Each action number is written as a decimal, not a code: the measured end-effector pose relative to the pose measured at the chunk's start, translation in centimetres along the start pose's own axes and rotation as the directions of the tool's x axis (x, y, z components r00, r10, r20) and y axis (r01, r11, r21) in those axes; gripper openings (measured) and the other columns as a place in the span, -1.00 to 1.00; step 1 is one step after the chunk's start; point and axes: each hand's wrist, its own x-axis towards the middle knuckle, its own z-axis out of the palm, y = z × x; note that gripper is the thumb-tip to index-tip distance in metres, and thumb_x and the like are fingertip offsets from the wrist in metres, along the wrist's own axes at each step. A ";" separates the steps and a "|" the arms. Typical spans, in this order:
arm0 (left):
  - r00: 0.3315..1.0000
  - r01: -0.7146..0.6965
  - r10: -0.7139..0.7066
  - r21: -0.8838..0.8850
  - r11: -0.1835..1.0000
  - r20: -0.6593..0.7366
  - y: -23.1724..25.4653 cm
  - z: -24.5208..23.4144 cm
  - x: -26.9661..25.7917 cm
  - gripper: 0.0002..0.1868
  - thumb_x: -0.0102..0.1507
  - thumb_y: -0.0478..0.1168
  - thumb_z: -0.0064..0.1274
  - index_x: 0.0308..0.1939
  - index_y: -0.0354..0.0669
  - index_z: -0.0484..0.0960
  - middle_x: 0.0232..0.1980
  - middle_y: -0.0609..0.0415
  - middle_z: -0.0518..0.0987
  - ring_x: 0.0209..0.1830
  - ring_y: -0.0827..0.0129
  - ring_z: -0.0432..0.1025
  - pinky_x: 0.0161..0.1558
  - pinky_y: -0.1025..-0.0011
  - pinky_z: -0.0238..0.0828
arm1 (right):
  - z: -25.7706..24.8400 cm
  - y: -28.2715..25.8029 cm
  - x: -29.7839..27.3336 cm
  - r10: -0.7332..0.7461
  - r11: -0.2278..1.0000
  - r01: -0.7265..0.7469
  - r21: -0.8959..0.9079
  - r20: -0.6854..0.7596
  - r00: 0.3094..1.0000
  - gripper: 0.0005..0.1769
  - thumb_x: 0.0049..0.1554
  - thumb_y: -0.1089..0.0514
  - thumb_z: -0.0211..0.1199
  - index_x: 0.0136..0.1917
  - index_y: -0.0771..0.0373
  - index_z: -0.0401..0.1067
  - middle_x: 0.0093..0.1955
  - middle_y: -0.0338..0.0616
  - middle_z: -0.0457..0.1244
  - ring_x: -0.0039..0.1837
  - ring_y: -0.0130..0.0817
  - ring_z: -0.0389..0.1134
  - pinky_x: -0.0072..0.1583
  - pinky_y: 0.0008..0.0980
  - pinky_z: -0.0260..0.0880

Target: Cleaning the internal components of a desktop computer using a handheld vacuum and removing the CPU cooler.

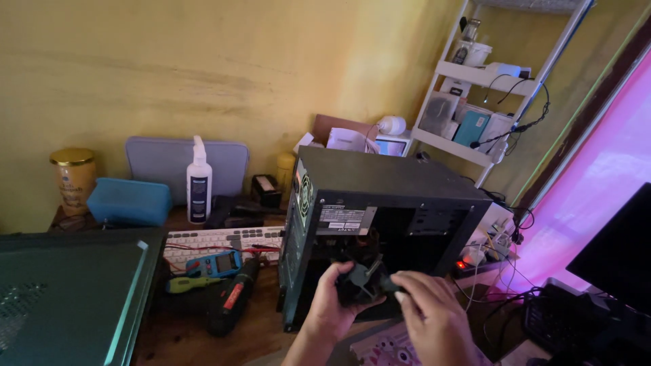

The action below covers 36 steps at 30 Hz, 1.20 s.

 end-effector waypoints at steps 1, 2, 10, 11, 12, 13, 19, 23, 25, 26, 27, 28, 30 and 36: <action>1.000 0.005 -0.005 0.013 1.000 -0.004 -0.2 -0.3 0.3 -0.56 0.26 -0.02 -0.05 0.10 -0.22 0.57 0.00 -0.09 0.66 0.02 0.06 0.57 0.05 -0.11 0.56 | 0.2 0.1 0.0 -0.085 0.995 0.085 -0.053 0.015 0.996 -0.69 0.00 0.27 0.35 0.06 0.22 0.56 0.05 -0.12 0.43 0.10 -0.16 0.45 0.11 -0.23 0.44; 1.000 0.007 -0.007 0.011 1.000 -0.004 -0.4 -0.5 0.5 -0.56 0.26 -0.02 -0.05 0.10 -0.22 0.57 0.00 -0.09 0.66 0.02 0.06 0.57 0.05 -0.11 0.56 | 0.4 0.0 0.1 -0.083 0.995 0.084 -0.054 0.017 0.996 -0.69 0.00 0.27 0.35 0.06 0.22 0.56 0.05 -0.12 0.43 0.10 -0.16 0.45 0.11 -0.23 0.44; 0.999 0.046 -0.047 -0.077 0.996 -0.001 -0.7 -1.1 0.9 -0.54 0.23 -0.04 -0.14 0.11 -0.19 0.54 0.07 -0.11 0.63 0.10 -0.02 0.55 0.11 -0.24 0.53 | 1.1 -1.3 0.0 0.138 0.990 -0.139 0.003 -0.156 0.978 -0.71 0.06 0.23 0.40 0.09 0.24 0.56 0.03 -0.07 0.42 0.01 -0.28 0.51 0.00 -0.35 0.50; 0.999 0.043 -0.043 -0.082 0.996 -0.002 -0.6 -1.0 0.9 -0.54 0.23 -0.04 -0.14 0.11 -0.19 0.54 0.07 -0.11 0.63 0.10 -0.02 0.55 0.11 -0.24 0.53 | 0.9 -1.2 -0.1 0.135 0.991 -0.136 0.003 -0.150 0.979 -0.71 0.06 0.23 0.40 0.09 0.24 0.56 0.03 -0.07 0.42 0.01 -0.28 0.51 0.00 -0.35 0.50; 0.999 0.040 -0.039 -0.088 0.995 0.023 -0.6 -0.9 0.8 -0.52 0.22 -0.02 -0.14 0.13 -0.17 0.54 0.09 -0.10 0.62 0.11 -0.02 0.54 0.09 -0.24 0.52 | 0.8 -1.0 -0.2 0.174 0.985 -0.175 0.013 -0.172 0.970 -0.70 0.07 0.24 0.39 0.10 0.24 0.56 0.04 -0.07 0.42 -0.03 -0.29 0.51 -0.03 -0.37 0.51; 0.998 0.042 -0.038 -0.092 0.995 0.047 -0.8 -0.8 0.8 -0.50 0.22 -0.01 -0.15 0.15 -0.16 0.54 0.11 -0.09 0.62 0.12 -0.02 0.53 0.07 -0.23 0.51 | 0.5 -0.8 -0.3 0.217 0.976 -0.217 0.022 -0.195 0.957 -0.69 0.08 0.24 0.38 0.12 0.24 0.55 0.04 -0.07 0.42 -0.08 -0.30 0.50 -0.06 -0.38 0.53; 0.997 0.070 -0.074 -0.137 0.988 -0.020 -1.6 -1.3 1.6 -0.49 0.24 0.01 -0.15 0.17 -0.17 0.53 0.10 -0.11 0.64 0.11 -0.02 0.55 0.05 -0.20 0.55 | 0.1 -0.2 -1.1 0.068 0.996 -0.073 -0.042 -0.106 0.992 -0.68 0.04 0.23 0.38 0.11 0.23 0.56 0.03 -0.07 0.41 0.07 -0.23 0.49 0.10 -0.32 0.46; 0.995 0.006 0.003 -0.087 0.996 0.104 -2.7 -2.4 2.5 -0.50 0.32 0.03 -0.13 0.21 -0.23 0.51 0.09 -0.15 0.62 0.10 0.01 0.55 0.10 -0.12 0.58 | 0.9 0.2 -1.2 -0.006 0.999 0.007 -0.039 0.008 1.000 -0.68 0.04 0.24 0.37 0.10 0.22 0.56 0.03 -0.09 0.41 0.10 -0.18 0.47 0.14 -0.29 0.44; 0.996 -0.052 0.057 0.079 0.995 -0.065 -2.1 -0.9 1.4 -0.54 0.26 0.04 -0.07 0.16 -0.09 0.51 0.02 -0.03 0.62 0.02 0.09 0.57 -0.03 -0.14 0.55 | 1.1 0.6 -0.8 -0.014 0.988 0.021 -0.151 0.051 0.999 -0.68 0.04 0.26 0.34 0.11 0.22 0.56 0.03 -0.06 0.40 0.06 -0.11 0.43 0.11 -0.23 0.42; 0.996 -0.055 0.060 0.078 0.995 -0.067 -2.4 -1.4 1.8 -0.54 0.26 0.04 -0.07 0.16 -0.09 0.51 0.02 -0.03 0.62 0.02 0.09 0.57 -0.03 -0.14 0.55 | 1.2 0.6 -0.7 -0.016 0.989 0.024 -0.149 0.054 0.998 -0.68 0.04 0.26 0.34 0.11 0.22 0.56 0.03 -0.06 0.40 0.06 -0.11 0.43 0.11 -0.23 0.42; 0.991 -0.109 0.116 0.099 0.989 -0.067 -2.8 -2.0 2.0 -0.51 0.25 0.08 -0.08 0.16 -0.07 0.52 0.01 0.01 0.63 0.00 0.13 0.57 -0.05 -0.11 0.56 | 1.2 0.6 -0.8 -0.045 0.986 0.054 -0.155 0.065 0.997 -0.68 0.04 0.26 0.34 0.11 0.23 0.55 0.02 -0.06 0.40 0.05 -0.09 0.42 0.10 -0.21 0.42; 0.983 -0.162 0.171 0.121 0.979 -0.066 -3.2 -2.6 2.2 -0.48 0.24 0.11 -0.09 0.17 -0.06 0.53 0.01 0.04 0.64 -0.02 0.17 0.58 -0.08 -0.09 0.57 | 1.3 0.6 -0.9 -0.074 0.983 0.085 -0.162 0.076 0.994 -0.68 0.05 0.26 0.33 0.11 0.23 0.55 0.01 -0.07 0.40 0.05 -0.08 0.42 0.09 -0.19 0.42; 0.987 -0.141 0.147 0.086 0.986 -0.066 -2.1 -2.0 1.9 -0.49 0.26 0.08 -0.06 0.18 -0.11 0.53 0.01 0.01 0.64 -0.01 0.14 0.59 -0.05 -0.07 0.60 | 1.3 0.4 -0.5 -0.008 0.993 0.022 -0.112 0.127 0.992 -0.67 0.04 0.24 0.35 0.11 0.22 0.56 0.01 -0.07 0.41 0.05 -0.10 0.43 0.08 -0.21 0.44; 0.992 -0.086 0.099 0.150 0.985 -0.080 -1.4 -0.7 1.2 -0.49 0.29 0.10 -0.06 0.22 -0.07 0.54 0.03 0.02 0.65 0.01 0.16 0.58 -0.07 -0.02 0.59 | 1.2 -0.5 -0.2 0.007 0.998 0.000 -0.069 0.101 0.995 -0.67 0.07 0.22 0.35 0.13 0.20 0.56 0.02 -0.05 0.42 0.04 -0.14 0.46 0.06 -0.27 0.45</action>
